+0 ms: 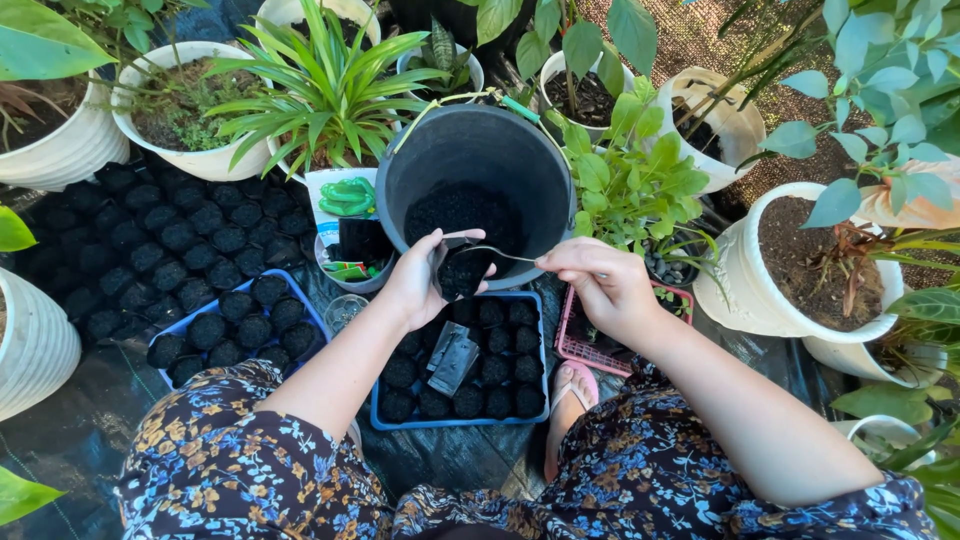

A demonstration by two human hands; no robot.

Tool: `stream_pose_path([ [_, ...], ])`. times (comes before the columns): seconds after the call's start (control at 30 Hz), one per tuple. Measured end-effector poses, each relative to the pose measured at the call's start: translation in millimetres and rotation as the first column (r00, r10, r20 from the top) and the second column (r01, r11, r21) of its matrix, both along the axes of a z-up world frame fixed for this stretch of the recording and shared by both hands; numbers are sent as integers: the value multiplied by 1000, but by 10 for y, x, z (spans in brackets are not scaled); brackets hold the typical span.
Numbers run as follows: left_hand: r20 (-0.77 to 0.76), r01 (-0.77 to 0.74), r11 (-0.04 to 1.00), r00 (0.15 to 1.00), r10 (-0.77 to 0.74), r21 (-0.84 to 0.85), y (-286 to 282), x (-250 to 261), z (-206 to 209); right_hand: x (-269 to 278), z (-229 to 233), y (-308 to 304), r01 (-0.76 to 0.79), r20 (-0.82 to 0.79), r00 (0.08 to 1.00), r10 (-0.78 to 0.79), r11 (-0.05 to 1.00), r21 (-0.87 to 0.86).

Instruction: Filling small seedling pots with soil using a spoon from a bucket.

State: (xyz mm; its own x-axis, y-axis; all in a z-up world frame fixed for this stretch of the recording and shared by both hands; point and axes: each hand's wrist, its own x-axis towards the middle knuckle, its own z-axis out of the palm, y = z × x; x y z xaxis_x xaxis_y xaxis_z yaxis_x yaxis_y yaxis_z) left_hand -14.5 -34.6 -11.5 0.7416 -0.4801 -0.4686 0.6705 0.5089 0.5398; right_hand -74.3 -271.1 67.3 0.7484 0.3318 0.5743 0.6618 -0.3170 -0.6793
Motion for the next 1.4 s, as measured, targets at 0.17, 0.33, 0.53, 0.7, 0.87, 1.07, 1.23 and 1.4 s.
stream_pose_path([
  [0.17,-41,-116,990,992,120,79,50,44,-331,-33,113,99,30,36,999,-29,999,-25],
  [0.33,-124,-274,954,949,288,121,154,83,-289,357,10,-94,109,-1,994,-109,994,31],
  [0.53,-89,-262,954,957,277,144,287,63,-196,1270,-643,-210,154,-117,978,-173,976,-151],
  [0.7,-110,-299,950,945,308,90,311,111,-225,1770,-1461,-161,226,-286,873,-396,846,-483],
  [0.87,-122,-312,946,939,321,88,289,129,-49,1897,-2121,-67,155,-378,835,-400,830,-535],
  [1.07,-133,-321,942,934,332,97,327,183,-35,1943,-2671,0,18,-419,809,-413,729,-685],
  [1.23,-116,-299,942,941,318,151,304,173,150,1846,-2787,105,-38,-465,798,-385,737,-675],
  [1.4,-107,-284,942,946,305,178,288,170,146,1722,-2448,234,-114,-561,782,-271,823,-557],
])
